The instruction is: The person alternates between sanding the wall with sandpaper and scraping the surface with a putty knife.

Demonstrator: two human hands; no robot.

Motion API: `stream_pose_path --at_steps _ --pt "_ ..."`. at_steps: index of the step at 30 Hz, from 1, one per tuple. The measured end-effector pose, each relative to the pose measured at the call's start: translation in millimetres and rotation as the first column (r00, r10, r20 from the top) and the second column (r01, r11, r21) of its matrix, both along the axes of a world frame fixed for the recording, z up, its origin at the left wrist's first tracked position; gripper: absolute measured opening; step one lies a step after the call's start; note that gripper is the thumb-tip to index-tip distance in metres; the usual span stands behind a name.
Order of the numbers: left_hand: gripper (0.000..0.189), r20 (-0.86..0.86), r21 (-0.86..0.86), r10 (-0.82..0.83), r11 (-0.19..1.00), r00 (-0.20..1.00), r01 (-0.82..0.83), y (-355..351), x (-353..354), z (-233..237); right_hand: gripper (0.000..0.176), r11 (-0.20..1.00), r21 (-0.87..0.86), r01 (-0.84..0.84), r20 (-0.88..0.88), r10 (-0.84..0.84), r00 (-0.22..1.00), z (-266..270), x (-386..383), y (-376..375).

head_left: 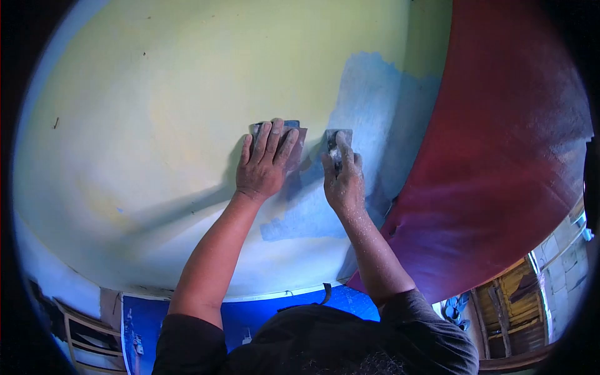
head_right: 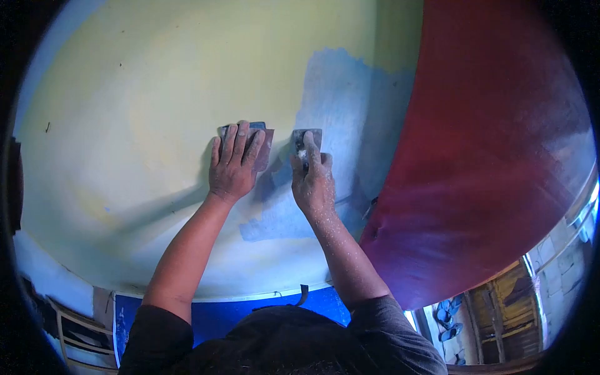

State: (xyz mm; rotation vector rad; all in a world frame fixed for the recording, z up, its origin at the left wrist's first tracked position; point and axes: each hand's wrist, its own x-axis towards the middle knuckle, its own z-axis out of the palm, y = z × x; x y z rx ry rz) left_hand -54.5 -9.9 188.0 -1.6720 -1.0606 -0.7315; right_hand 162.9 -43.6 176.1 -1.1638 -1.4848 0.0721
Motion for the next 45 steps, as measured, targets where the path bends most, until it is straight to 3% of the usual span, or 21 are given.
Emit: stream_pose_path --at_steps 1,9,14,17,20,25,29,38,41,45 --pt "0.064 0.004 0.007 0.001 1.0 1.0 -0.001 0.8 0.4 -0.4 0.061 0.999 -0.04 0.0 -0.01 0.0 1.0 1.5 -1.8 -3.9" --pt "0.069 -0.001 -0.026 -0.028 0.999 1.0 0.028 4.2 -2.4 -3.9 0.054 0.986 0.145 -0.08 -0.068 0.091 0.994 33.3 1.0 8.4" --pt "0.07 0.01 -0.034 -0.047 0.998 0.999 0.048 5.7 -3.7 -7.7 0.052 0.99 0.109 -0.085 -0.085 0.095 0.992 16.3 -1.6 6.6" --pt "0.07 0.011 -0.028 -0.042 0.999 0.999 0.042 5.3 -3.5 -9.6 0.052 0.975 0.215 -0.063 -0.088 0.083 0.993 18.9 -5.1 14.0" --pt "0.068 0.006 -0.025 -0.034 0.999 0.999 0.034 4.9 -3.6 -9.7 0.052 0.985 0.154 -0.077 -0.164 0.103 0.981 36.4 -6.5 10.5" --pt "0.061 0.019 -0.027 -0.024 0.999 1.0 0.025 4.8 -2.6 -10.9 0.052 0.992 0.101 -0.078 -0.123 0.091 0.988 20.3 -4.4 9.9" --pt "0.063 0.0 -0.023 -0.008 1.0 1.0 0.008 3.5 -3.8 -13.2 0.052 0.971 0.233 -0.046 -0.091 0.069 0.993 30.0 -5.0 15.7" --pt "0.062 0.005 -0.01 -0.022 1.0 1.0 0.022 6.5 -4.4 -13.1 0.053 0.991 0.129 -0.026 -0.079 0.036 0.996 26.5 -9.7 7.5" --pt "0.058 -0.003 0.009 0.002 1.0 1.0 -0.002 5.9 -4.2 -14.3 0.049 0.971 0.24 -0.01 -0.085 0.031 0.996 39.6 -8.2 12.9" --pt "0.058 -0.004 0.001 -0.011 1.0 1.0 0.011 8.0 -5.4 -15.9 0.046 0.975 0.223 -0.016 -0.115 0.042 0.992 33.2 -11.4 10.4"
